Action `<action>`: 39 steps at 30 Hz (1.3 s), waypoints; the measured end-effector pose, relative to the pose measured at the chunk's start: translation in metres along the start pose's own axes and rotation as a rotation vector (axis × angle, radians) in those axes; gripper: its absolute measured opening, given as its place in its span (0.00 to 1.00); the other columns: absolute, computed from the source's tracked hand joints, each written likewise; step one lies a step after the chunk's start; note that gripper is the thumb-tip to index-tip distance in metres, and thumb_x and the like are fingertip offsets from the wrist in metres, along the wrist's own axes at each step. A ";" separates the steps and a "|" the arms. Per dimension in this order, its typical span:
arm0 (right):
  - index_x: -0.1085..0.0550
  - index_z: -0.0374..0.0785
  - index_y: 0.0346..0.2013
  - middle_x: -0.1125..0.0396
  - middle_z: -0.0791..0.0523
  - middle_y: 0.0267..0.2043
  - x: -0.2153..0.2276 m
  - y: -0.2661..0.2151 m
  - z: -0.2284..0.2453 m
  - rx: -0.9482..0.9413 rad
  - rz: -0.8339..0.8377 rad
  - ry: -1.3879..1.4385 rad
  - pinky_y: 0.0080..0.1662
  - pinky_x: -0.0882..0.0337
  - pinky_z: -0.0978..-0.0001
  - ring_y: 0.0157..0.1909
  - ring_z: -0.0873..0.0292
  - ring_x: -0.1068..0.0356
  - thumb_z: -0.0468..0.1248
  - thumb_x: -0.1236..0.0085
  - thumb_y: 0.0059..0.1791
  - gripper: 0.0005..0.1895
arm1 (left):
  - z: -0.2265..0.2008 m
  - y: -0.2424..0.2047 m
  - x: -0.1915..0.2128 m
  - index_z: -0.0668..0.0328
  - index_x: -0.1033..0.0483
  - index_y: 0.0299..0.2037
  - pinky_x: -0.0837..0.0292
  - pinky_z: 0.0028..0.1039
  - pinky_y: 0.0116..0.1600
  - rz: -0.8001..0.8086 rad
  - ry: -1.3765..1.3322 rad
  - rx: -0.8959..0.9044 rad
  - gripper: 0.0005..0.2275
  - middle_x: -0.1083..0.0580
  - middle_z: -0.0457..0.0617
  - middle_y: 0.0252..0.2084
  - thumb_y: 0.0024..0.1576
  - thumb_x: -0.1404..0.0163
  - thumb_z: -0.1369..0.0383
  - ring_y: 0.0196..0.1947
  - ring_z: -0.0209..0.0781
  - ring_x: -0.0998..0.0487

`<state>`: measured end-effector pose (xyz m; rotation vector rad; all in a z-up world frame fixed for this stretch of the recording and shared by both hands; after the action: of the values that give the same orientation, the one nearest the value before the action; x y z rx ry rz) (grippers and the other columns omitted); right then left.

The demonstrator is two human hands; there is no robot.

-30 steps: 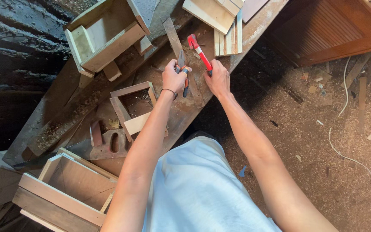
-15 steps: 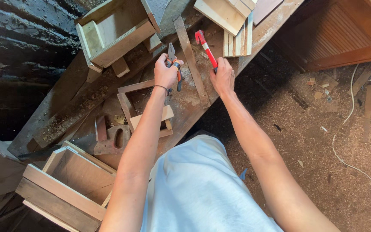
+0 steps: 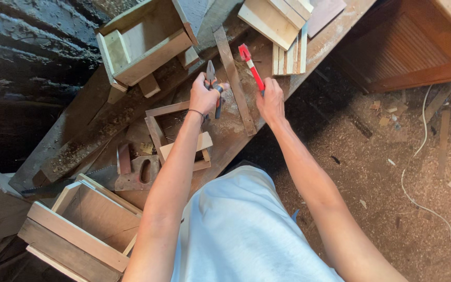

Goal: The person smooths a small wooden plank with sandpaper, then places it into a wooden box frame. They use pliers to hold a nail and a hammer to drive it into the wood, securing the plank to the frame.

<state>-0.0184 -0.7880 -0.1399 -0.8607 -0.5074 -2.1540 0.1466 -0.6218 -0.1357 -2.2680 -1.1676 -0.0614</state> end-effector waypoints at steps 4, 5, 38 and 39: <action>0.30 0.33 0.35 0.30 0.48 0.32 0.006 0.000 0.052 0.078 -0.037 0.168 0.39 0.28 0.54 0.35 0.44 0.27 0.28 0.36 0.47 0.09 | 0.012 -0.006 0.008 0.62 0.30 0.32 0.32 0.25 0.29 0.035 -0.078 -0.077 0.18 0.30 0.41 0.25 0.48 0.31 0.63 0.24 0.30 0.30; 0.30 0.34 0.35 0.28 0.50 0.31 0.007 -0.002 0.070 0.111 -0.037 0.216 0.38 0.27 0.57 0.34 0.46 0.25 0.28 0.36 0.47 0.09 | 0.015 -0.009 0.011 0.61 0.30 0.32 0.33 0.25 0.29 0.052 -0.129 -0.097 0.17 0.29 0.41 0.25 0.49 0.32 0.63 0.24 0.29 0.31; 0.26 0.35 0.39 0.27 0.54 0.31 -0.194 -0.271 0.523 0.758 0.830 0.406 0.35 0.31 0.69 0.28 0.61 0.32 0.29 0.33 0.47 0.10 | 0.234 -0.374 0.396 0.51 0.37 0.30 0.37 0.22 0.23 -0.641 -0.957 -0.203 0.17 0.33 0.38 0.24 0.51 0.34 0.72 0.20 0.28 0.31; 0.25 0.35 0.39 0.27 0.54 0.31 -0.199 -0.277 0.527 0.744 0.834 0.413 0.35 0.30 0.69 0.28 0.61 0.32 0.30 0.32 0.47 0.10 | 0.239 -0.378 0.401 0.51 0.37 0.30 0.36 0.22 0.24 -0.646 -0.970 -0.212 0.18 0.33 0.38 0.24 0.51 0.34 0.72 0.20 0.28 0.31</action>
<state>0.0888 -0.2035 0.0624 -0.1315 -0.5455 -1.1717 0.0553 -0.0360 -0.0366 -1.9871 -2.4447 0.7711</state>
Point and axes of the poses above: each hand's wrist, its own y-axis towards the middle knuckle, its own x-axis out of the back of the hand, z = x × y, the point moved 6 cm from there along y, towards the middle knuckle
